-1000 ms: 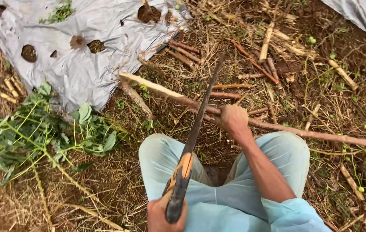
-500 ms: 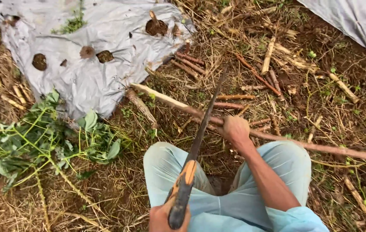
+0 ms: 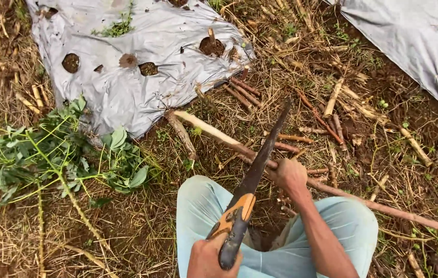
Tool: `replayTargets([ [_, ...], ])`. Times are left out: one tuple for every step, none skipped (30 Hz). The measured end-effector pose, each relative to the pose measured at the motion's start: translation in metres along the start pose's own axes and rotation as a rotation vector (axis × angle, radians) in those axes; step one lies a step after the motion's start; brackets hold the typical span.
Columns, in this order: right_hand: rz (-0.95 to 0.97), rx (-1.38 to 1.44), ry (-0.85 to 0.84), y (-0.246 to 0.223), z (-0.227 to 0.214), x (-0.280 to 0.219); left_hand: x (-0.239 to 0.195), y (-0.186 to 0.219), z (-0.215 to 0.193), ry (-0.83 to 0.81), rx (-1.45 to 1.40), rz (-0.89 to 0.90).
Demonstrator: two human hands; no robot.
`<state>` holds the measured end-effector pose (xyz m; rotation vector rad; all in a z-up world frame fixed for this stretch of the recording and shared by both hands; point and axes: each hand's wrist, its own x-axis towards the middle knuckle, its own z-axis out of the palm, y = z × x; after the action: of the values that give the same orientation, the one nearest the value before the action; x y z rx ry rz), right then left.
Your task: Sawing a long wooden branch into smaller segments using a hand saw
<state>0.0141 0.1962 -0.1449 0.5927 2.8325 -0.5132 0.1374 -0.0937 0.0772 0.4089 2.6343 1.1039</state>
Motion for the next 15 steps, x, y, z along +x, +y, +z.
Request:
replayTargets([
  [0.0, 0.004, 0.002, -0.002, 0.001, -0.004, -0.002, -0.005, 0.0, 0.001, 0.004, 0.002],
  [0.013, 0.012, -0.024, -0.003, -0.001, -0.002, -0.001, -0.009, 0.002, 0.011, -0.01, -0.011],
  [0.027, 0.021, -0.05, -0.003, -0.002, -0.001, 0.001, -0.013, 0.004, 0.021, -0.025, -0.025],
  [0.028, 0.02, -0.046, -0.003, 0.0, -0.001, 0.006, -0.011, 0.006, 0.022, -0.025, -0.021],
  [-0.018, 0.041, -0.007, -0.003, 0.002, -0.001, 0.011, -0.009, 0.008, 0.022, -0.002, 0.015],
  [-0.069, 0.059, 0.021, -0.003, 0.008, -0.006, 0.011, -0.007, 0.011, 0.021, 0.019, 0.038],
  [-0.072, 0.056, 0.013, -0.002, 0.008, -0.007, 0.017, 0.0, 0.01, 0.022, 0.017, 0.029],
  [-0.09, 0.083, 0.026, -0.002, 0.007, -0.008, 0.025, 0.007, 0.009, 0.03, -0.009, 0.059],
  [-0.107, 0.11, 0.039, -0.001, 0.004, -0.008, 0.032, 0.015, 0.008, 0.038, -0.035, 0.089],
  [-0.107, 0.111, 0.046, -0.002, 0.003, -0.008, 0.03, 0.015, 0.003, 0.041, -0.034, 0.095],
  [-0.082, 0.081, 0.015, -0.003, 0.0, -0.008, 0.029, 0.015, -0.002, 0.024, -0.046, 0.091],
  [-0.06, 0.05, -0.024, -0.004, -0.001, -0.009, 0.024, 0.016, -0.005, 0.008, -0.06, 0.079],
  [-0.064, 0.048, -0.025, -0.008, -0.004, -0.009, 0.024, 0.012, -0.008, 0.011, -0.06, 0.077],
  [-0.045, 0.032, -0.039, -0.011, -0.007, -0.011, 0.019, 0.008, -0.009, -0.007, -0.093, 0.031],
  [-0.026, 0.015, -0.053, -0.014, -0.01, -0.013, 0.015, 0.005, -0.009, -0.026, -0.126, -0.015],
])
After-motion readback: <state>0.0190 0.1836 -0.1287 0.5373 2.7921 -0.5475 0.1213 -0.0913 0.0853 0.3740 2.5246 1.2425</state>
